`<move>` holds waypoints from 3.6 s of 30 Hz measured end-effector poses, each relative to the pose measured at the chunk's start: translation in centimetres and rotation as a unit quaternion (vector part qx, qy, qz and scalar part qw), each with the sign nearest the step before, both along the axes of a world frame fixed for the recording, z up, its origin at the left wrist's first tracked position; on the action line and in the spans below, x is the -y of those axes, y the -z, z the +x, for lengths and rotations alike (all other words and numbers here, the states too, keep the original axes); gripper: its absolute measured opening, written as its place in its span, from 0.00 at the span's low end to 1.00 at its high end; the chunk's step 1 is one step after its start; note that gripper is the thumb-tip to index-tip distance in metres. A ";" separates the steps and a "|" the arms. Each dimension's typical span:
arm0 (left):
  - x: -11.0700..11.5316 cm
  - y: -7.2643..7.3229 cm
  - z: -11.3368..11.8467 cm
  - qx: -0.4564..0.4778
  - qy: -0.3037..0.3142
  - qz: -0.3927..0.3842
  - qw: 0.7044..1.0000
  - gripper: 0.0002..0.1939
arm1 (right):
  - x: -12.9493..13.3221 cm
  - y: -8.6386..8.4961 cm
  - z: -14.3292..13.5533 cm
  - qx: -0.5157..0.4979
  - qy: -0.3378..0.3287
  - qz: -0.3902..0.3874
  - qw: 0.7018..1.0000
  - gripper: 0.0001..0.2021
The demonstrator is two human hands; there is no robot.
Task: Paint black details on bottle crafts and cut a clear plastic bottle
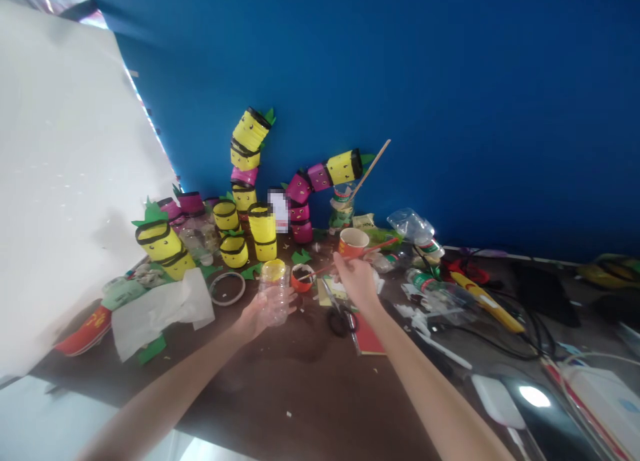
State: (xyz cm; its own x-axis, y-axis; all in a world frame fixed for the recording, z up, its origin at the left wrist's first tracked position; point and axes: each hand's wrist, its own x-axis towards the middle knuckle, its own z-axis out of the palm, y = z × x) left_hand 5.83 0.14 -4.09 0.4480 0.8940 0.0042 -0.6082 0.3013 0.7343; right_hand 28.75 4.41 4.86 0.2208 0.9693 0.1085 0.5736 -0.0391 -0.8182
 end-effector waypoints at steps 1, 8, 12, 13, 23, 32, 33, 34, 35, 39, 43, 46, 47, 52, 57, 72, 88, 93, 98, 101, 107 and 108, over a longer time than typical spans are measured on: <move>0.0 0.0 0.0 0.001 -0.001 -0.001 1.000 0.27 | 0.0 0.0 0.1 0.002 0.003 0.000 1.000 0.25; -0.1 -0.1 -0.1 -0.002 0.005 -0.005 1.000 0.26 | 0.1 -0.2 0.5 0.022 0.015 0.001 1.000 0.25; -0.1 -0.2 -0.1 -0.001 0.004 -0.009 1.000 0.26 | 0.0 -0.1 0.5 0.027 0.021 -0.003 0.999 0.25; -0.1 -0.1 -0.1 0.000 0.003 -0.009 1.000 0.26 | 0.0 -0.1 0.5 0.029 0.023 -0.003 0.999 0.25; -0.1 0.1 -0.1 0.019 0.003 0.007 1.000 0.27 | -0.2 -0.1 0.8 0.042 0.023 0.015 0.999 0.25; -0.2 0.7 -0.2 0.054 0.011 -0.036 0.998 0.24 | 0.1 -0.1 0.3 0.060 -0.061 0.037 0.996 0.20; -0.2 0.7 -0.2 0.054 0.016 -0.035 0.998 0.24 | 0.1 -0.2 0.2 0.062 -0.068 0.038 0.995 0.20; -0.2 0.7 -0.3 0.053 0.023 -0.032 0.998 0.24 | 0.1 -0.3 0.1 0.064 -0.073 0.039 0.995 0.20; -0.3 0.7 -0.3 0.050 0.031 -0.027 0.998 0.24 | 0.1 -0.3 0.0 0.066 -0.078 0.038 0.994 0.20; -0.3 0.4 -0.3 0.035 0.065 -0.015 0.997 0.25 | -0.3 -0.6 -0.2 0.063 -0.088 0.021 0.994 0.23; -0.3 0.4 -0.4 0.023 0.073 -0.013 0.997 0.25 | -0.8 -0.6 -0.2 0.036 -0.073 -0.001 0.997 0.25; -0.4 0.7 -0.4 0.019 0.075 -0.010 0.997 0.25 | -1.2 -0.2 -0.2 0.008 -0.052 -0.008 0.999 0.26; -0.4 0.8 -0.5 0.020 0.075 -0.010 0.997 0.25 | -1.3 -0.1 -0.2 -0.001 -0.045 -0.008 0.999 0.26; -0.5 0.8 -0.5 0.024 0.074 0.000 0.997 0.26 | -1.0 -0.1 0.2 -0.020 -0.018 0.010 1.000 0.24; -0.4 0.5 -0.4 0.022 0.069 -0.003 0.997 0.28 | -0.5 -0.7 0.5 -0.035 0.012 0.026 0.999 0.22; -0.1 -0.4 -0.2 0.024 0.045 -0.021 0.998 0.27 | 2.1 0.2 1.0 -0.290 0.065 0.099 0.950 0.24; 0.2 -0.3 0.2 -0.013 0.040 0.038 0.998 0.29 | 8.7 1.4 -0.2 -0.470 -0.037 0.157 0.868 0.11; 0.3 -0.7 0.1 -0.016 0.058 0.040 0.997 0.29 | 9.2 1.5 -0.5 -0.462 -0.047 0.151 0.873 0.11; 0.4 -1.3 0.0 -0.023 0.065 0.046 0.997 0.29 | 9.3 1.8 -0.5 -0.463 -0.045 0.147 0.873 0.10; 0.4 -1.3 0.0 -0.025 0.067 0.051 0.996 0.29 | 9.3 2.0 -0.5 -0.462 -0.037 0.139 0.875 0.10; 0.3 -1.0 0.0 -0.022 0.071 0.046 0.996 0.31 | 9.1 2.4 -0.5 -0.463 -0.022 0.141 0.875 0.11; 0.3 -1.0 0.0 -0.022 0.072 0.045 0.996 0.31 | 9.1 2.4 -0.5 -0.462 -0.019 0.144 0.875 0.11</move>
